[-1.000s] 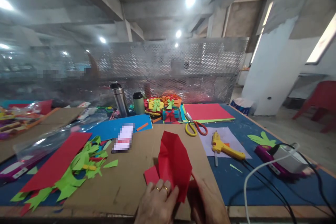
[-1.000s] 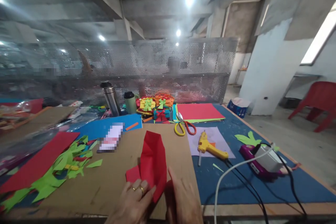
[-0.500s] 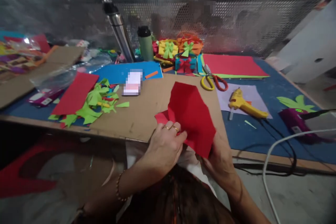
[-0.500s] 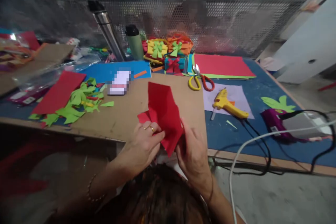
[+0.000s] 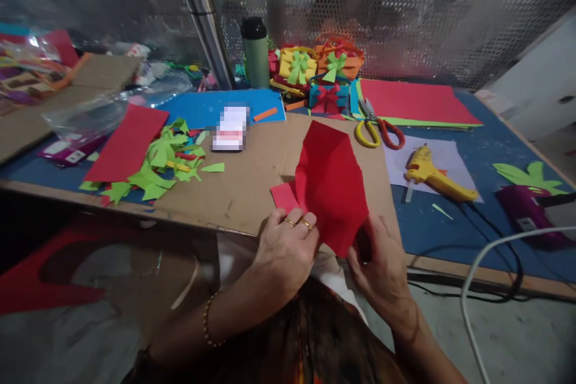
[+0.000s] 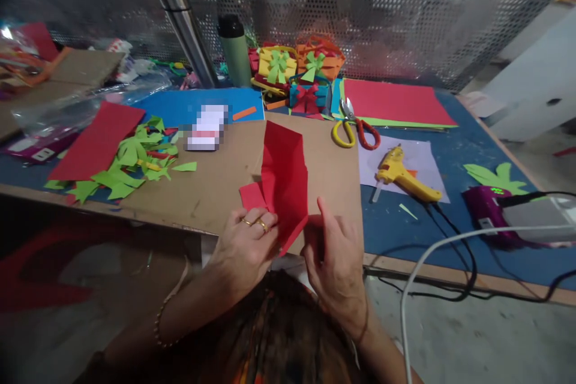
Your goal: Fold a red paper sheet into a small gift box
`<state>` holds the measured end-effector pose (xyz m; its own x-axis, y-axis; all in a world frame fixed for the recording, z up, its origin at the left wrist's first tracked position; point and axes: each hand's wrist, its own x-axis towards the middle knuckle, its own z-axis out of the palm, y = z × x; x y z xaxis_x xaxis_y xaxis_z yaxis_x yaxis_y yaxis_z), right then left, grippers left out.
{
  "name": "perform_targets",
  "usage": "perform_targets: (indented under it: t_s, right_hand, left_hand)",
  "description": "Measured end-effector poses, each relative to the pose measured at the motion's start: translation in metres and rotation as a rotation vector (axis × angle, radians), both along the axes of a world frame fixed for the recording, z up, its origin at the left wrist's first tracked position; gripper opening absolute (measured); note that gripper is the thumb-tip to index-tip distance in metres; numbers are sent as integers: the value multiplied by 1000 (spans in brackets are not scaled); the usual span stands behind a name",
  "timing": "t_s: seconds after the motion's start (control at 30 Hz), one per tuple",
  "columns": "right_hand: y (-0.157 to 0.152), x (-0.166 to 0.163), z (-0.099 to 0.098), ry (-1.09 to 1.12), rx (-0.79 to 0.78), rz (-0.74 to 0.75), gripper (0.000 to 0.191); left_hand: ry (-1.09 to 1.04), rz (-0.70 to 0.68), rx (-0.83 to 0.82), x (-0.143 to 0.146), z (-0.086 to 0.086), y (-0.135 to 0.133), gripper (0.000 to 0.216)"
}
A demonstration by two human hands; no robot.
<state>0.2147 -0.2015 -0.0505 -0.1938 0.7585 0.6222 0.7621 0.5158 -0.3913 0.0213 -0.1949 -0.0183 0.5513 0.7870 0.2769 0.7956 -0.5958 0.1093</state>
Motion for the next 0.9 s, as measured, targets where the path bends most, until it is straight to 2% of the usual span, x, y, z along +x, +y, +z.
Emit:
perform_targets:
  t_s: [0.17,0.3,0.37,0.47,0.5,0.7,0.8,0.9]
  right_hand:
    - [-1,-1,1,7,4,-14,65]
    - [-11,-2,7,72,138,-53,66]
    - [-18,-5,9,65,189,17,60]
    - [-25,-12,6,6,208,266,58]
    - [-25,-15,3,-9,209,302,59]
    - [-22,-28,-9,-78,206,267,70]
    - [-22,-28,-6,-157,200,258,63]
    - [-25,-23,-4,-130,287,269,50]
  left_hand:
    - [-4,36,99,2,-8,-2,24]
    - [-65,-3,198,0,-12,-8,48]
    - [-93,-8,212,-3,-13,-12,44]
    - [-94,7,168,-6,-13,-17,31]
    - [-97,11,156,-7,-13,-19,30]
    - [-198,-22,264,-12,-20,-21,26]
    - [-223,-10,299,-16,-25,-20,23]
    - [-220,-37,320,-22,-25,-17,22]
